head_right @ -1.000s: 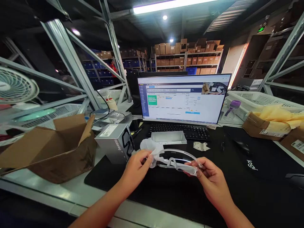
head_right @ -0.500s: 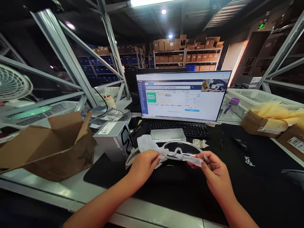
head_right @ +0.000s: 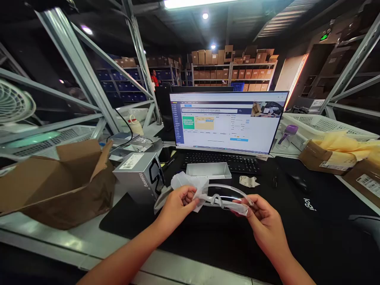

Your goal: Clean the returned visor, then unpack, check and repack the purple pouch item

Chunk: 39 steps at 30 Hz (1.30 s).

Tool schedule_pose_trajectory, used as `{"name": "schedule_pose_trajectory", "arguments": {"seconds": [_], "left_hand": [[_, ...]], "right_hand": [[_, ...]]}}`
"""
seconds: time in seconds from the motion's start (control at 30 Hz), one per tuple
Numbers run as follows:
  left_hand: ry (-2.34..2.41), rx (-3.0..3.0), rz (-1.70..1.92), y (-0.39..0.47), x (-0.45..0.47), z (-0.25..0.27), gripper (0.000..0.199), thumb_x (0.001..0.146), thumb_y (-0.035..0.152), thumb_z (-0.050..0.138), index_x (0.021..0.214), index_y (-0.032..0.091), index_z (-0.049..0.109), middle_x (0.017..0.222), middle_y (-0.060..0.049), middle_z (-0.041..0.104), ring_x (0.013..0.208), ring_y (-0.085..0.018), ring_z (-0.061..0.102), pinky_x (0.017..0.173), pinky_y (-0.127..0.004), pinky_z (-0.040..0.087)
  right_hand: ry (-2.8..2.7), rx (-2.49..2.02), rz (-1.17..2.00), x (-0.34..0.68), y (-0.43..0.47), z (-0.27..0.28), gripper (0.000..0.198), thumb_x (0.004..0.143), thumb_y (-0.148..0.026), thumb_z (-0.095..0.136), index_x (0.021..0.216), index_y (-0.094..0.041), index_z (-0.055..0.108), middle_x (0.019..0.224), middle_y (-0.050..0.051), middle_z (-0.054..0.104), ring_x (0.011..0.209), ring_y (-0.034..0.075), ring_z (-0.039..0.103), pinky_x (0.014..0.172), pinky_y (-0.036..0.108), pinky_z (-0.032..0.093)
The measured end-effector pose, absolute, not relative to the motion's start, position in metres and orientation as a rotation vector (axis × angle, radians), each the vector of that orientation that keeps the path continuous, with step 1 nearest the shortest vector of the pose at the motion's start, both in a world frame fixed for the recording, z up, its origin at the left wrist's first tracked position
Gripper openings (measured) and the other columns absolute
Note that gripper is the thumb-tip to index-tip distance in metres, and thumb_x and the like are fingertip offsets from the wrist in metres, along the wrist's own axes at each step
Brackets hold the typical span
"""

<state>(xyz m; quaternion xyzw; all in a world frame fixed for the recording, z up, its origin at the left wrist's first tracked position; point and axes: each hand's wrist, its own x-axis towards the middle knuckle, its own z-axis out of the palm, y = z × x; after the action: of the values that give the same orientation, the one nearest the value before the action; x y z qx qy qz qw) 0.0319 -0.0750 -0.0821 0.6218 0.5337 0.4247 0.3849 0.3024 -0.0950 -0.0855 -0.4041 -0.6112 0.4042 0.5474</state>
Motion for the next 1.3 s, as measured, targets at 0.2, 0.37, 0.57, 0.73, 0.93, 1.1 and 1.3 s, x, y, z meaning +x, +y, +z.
{"name": "schedule_pose_trajectory", "arguments": {"seconds": [0.2,0.37,0.57,0.73,0.93,1.1,1.3], "left_hand": [[1.405,1.843,1.210,-0.085,0.034,-0.083,0.036,0.092,0.022,0.048,0.128,0.019,0.045,0.081,0.001,0.061,0.072,-0.015,0.060,0.072,-0.029,0.048],[1.489,2.289,1.281,-0.094,0.038,-0.088,0.041,0.093,0.014,0.041,0.133,0.017,0.035,0.075,0.002,0.060,0.064,-0.017,0.060,0.062,-0.029,0.044],[1.545,2.408,1.420,-0.102,0.036,-0.082,0.042,0.094,0.013,0.043,0.134,0.015,0.035,0.065,0.007,0.055,0.051,-0.013,0.055,0.054,-0.025,0.042],[1.525,2.559,1.456,-0.106,0.038,-0.063,0.034,0.095,0.012,0.040,0.129,0.015,0.041,0.067,0.005,0.062,0.051,-0.013,0.059,0.054,-0.026,0.043],[1.329,2.880,1.423,-0.115,0.059,-0.046,0.029,0.093,0.011,0.043,0.121,0.015,0.048,0.069,0.002,0.068,0.053,-0.017,0.064,0.051,-0.030,0.046],[1.035,2.939,1.471,-0.116,0.080,-0.042,0.026,0.097,0.013,0.039,0.123,0.014,0.046,0.075,-0.001,0.071,0.058,-0.018,0.067,0.052,-0.031,0.048],[0.505,3.143,0.999,-0.129,0.112,-0.036,0.039,0.102,0.016,0.026,0.116,0.018,0.062,0.066,0.000,0.067,0.060,-0.018,0.065,0.052,-0.031,0.047]], "right_hand": [[-1.297,-1.026,0.977,0.298,-0.089,-0.088,0.025,0.088,-0.046,0.074,0.092,-0.021,0.069,0.089,0.006,0.075,0.079,0.019,0.074,0.072,0.023,0.061],[-1.215,-0.936,1.172,0.281,-0.090,-0.093,0.024,0.087,-0.042,0.076,0.090,-0.020,0.068,0.090,0.006,0.076,0.082,0.020,0.075,0.074,0.026,0.063],[-1.472,-0.933,0.906,0.266,-0.097,-0.097,0.012,0.092,-0.033,0.068,0.092,-0.022,0.072,0.095,0.006,0.078,0.078,0.018,0.075,0.069,0.022,0.062],[-1.891,-0.749,0.487,0.259,-0.105,-0.098,0.021,0.092,-0.014,0.062,0.103,-0.025,0.077,0.102,0.002,0.078,0.090,0.018,0.076,0.081,0.023,0.061],[-1.643,-0.919,0.412,0.254,-0.112,-0.093,0.019,0.090,-0.015,0.067,0.098,-0.028,0.077,0.083,-0.002,0.077,0.068,0.014,0.073,0.062,0.019,0.059],[-1.645,-0.950,0.203,0.255,-0.107,-0.098,0.008,0.086,-0.027,0.071,0.083,-0.027,0.079,0.119,0.009,0.069,0.103,0.026,0.068,0.081,0.037,0.060],[-1.627,-1.079,0.497,0.265,-0.110,-0.109,0.028,0.084,-0.035,0.062,0.104,-0.023,0.077,0.113,0.009,0.073,0.097,0.030,0.070,0.082,0.042,0.062]]}}
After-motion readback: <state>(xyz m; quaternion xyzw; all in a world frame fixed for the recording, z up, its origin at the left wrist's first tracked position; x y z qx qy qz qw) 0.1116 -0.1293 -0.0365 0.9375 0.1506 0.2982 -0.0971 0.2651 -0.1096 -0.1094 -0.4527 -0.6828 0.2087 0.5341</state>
